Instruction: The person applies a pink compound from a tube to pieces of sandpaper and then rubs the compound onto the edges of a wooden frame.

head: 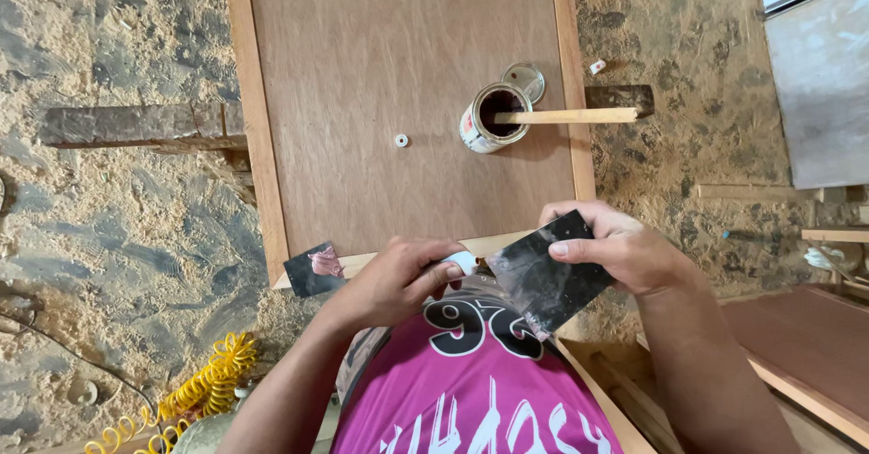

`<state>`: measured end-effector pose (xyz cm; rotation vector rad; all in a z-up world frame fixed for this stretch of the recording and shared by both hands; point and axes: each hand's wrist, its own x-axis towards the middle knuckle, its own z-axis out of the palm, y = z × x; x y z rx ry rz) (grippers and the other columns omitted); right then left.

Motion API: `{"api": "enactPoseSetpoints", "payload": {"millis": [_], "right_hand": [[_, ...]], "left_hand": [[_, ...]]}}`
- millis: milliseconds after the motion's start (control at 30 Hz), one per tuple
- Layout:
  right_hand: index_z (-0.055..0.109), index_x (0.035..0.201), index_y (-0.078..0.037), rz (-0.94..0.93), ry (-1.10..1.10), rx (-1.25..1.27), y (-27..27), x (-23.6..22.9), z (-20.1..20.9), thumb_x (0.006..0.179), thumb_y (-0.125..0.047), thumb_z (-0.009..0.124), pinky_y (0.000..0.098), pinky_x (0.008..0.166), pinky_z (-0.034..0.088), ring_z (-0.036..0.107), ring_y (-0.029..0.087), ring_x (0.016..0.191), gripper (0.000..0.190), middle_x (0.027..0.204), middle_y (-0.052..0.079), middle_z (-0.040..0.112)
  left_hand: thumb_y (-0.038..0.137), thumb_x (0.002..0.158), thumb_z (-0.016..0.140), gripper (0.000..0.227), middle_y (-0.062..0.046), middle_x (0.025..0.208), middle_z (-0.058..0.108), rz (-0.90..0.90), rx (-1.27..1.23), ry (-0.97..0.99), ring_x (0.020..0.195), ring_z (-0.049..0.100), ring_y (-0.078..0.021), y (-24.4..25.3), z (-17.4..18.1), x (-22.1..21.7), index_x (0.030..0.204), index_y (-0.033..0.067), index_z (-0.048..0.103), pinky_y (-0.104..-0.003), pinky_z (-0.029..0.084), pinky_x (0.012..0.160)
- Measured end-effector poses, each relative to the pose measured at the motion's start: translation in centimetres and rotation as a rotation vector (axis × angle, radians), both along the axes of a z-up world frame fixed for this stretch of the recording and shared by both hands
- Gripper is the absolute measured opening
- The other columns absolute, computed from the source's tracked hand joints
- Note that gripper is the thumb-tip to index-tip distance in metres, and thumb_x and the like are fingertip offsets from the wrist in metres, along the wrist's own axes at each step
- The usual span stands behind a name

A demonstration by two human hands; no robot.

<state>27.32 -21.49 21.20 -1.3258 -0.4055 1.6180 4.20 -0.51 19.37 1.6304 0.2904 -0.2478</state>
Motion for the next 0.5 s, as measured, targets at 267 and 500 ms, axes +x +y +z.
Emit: {"api": "enactPoseSetpoints", "payload": {"millis": [267, 500], "right_hand": [[0.063, 0.091, -0.001, 0.056, -0.05, -0.017, 0.8, 0.3, 0.2, 0.089, -0.014, 0.072, 0.0231, 0.06, 0.045, 0.057, 0.007, 0.069, 0.016, 0.076, -0.002, 0.061], [0.065, 0.093, -0.001, 0.093, -0.083, -0.025, 1.3, 0.6, 0.5, 0.088, -0.014, 0.073, 0.0228, 0.061, 0.046, 0.058, 0.006, 0.07, 0.016, 0.076, -0.001, 0.062]], "left_hand": [[0.02, 0.1, 0.058, 0.023, -0.008, 0.074, 0.07, -0.002, 0.055, -0.06, 0.063, 0.066, -0.0155, 0.6, 0.9, -0.1, 0.11, 0.0034, 0.071, -0.034, 0.054, 0.06], [0.015, 0.098, 0.06, 0.02, -0.014, 0.077, 0.071, 0.004, 0.105, -0.142, 0.066, 0.069, -0.0211, 0.9, 1.0, -0.2, 0.108, 0.0018, 0.071, -0.036, 0.055, 0.063]]}}
